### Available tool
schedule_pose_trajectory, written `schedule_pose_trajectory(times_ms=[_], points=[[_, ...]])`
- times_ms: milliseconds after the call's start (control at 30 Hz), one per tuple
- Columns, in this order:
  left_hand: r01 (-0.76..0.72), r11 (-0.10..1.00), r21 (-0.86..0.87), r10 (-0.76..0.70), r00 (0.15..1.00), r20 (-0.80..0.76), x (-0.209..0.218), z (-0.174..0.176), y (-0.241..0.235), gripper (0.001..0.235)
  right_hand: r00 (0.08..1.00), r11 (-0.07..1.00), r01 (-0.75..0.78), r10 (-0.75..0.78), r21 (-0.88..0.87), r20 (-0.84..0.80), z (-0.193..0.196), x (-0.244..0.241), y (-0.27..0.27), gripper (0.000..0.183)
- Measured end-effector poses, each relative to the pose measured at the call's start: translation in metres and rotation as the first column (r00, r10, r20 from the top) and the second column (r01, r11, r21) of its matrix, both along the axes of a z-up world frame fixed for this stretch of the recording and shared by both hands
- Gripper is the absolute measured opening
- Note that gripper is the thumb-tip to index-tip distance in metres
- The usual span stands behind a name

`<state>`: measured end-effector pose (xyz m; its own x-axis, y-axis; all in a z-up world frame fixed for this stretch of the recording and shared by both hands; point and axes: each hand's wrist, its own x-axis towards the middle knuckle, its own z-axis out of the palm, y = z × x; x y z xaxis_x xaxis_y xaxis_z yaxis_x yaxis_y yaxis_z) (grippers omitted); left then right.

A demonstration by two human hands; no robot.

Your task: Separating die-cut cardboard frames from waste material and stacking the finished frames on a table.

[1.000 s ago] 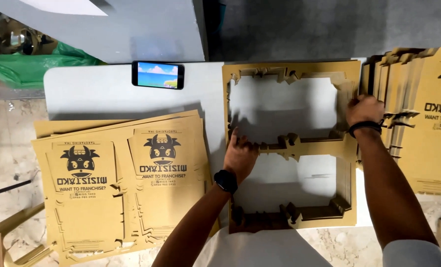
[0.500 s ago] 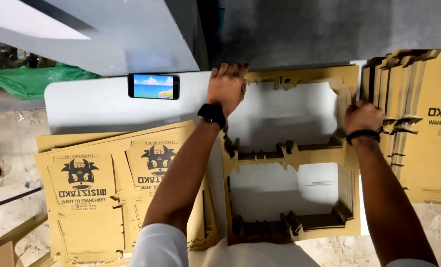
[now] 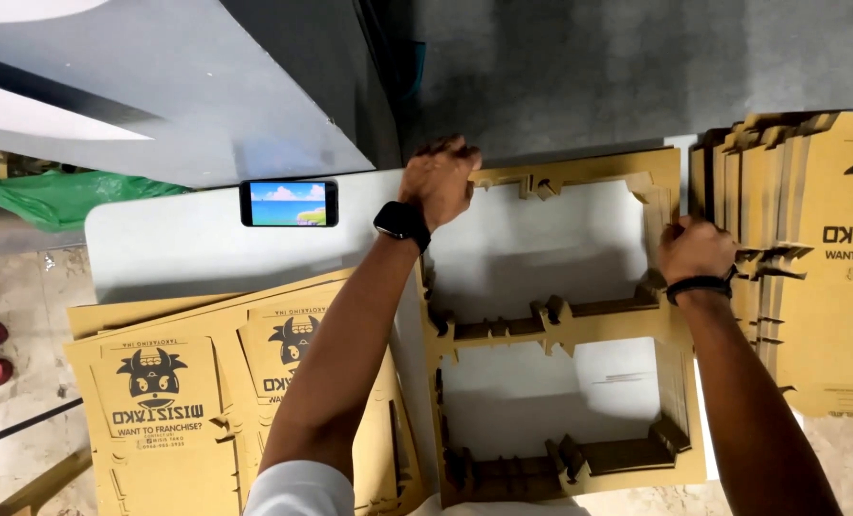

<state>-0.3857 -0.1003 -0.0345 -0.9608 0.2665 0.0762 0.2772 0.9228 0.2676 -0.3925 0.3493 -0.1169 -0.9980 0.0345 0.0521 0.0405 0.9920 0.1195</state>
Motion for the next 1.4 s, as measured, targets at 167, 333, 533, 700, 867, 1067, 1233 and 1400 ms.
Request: schedule_pose_trajectory(times_ms=[167,333,533,700,867,1067,1233,1400], points=[[0.021,1.000,0.017,-0.021,0.999,0.032,0.002,0.017,0.001,0.014,0.986,0.994,-0.113,0.110,-0.014,-0.122,-0.005,0.002,0.005,0.013],[0.023,0.994,0.105,-0.029,0.998,0.059,0.001,0.041,0.002,0.015,0.998,0.997,-0.062,0.061,-0.046,-0.022,0.010,0.004,-0.006,0.014],[0.033,0.960,0.279,-0.069,0.990,0.121,0.000,0.057,0.006,0.023,0.998,0.999,-0.041,0.040,-0.027,-0.048,-0.003,0.003,0.003,0.014],[-0.024,0.975,0.219,-0.056,0.933,0.354,-0.006,0.063,0.011,0.038,0.991,0.998,-0.055,0.057,0.018,-0.121,-0.011,0.001,0.007,0.012],[-0.143,0.942,0.303,-0.079,0.783,0.617,-0.005,0.084,0.010,0.043,0.998,0.999,-0.033,0.033,-0.002,-0.051,-0.010,0.001,0.006,0.012],[0.037,0.954,0.296,-0.136,0.937,0.321,-0.010,0.045,0.006,0.018,0.995,0.998,-0.053,0.051,-0.016,-0.082,0.003,0.004,-0.004,0.013],[-0.154,0.936,0.315,-0.066,0.805,0.590,-0.007,0.079,0.010,0.031,0.997,0.999,-0.052,0.052,-0.002,-0.053,0.000,0.004,-0.001,0.013],[-0.205,0.937,0.285,-0.058,0.710,0.702,-0.010,0.090,0.009,0.022,0.994,0.997,-0.077,0.079,0.028,-0.070,-0.001,0.004,0.001,0.012]])
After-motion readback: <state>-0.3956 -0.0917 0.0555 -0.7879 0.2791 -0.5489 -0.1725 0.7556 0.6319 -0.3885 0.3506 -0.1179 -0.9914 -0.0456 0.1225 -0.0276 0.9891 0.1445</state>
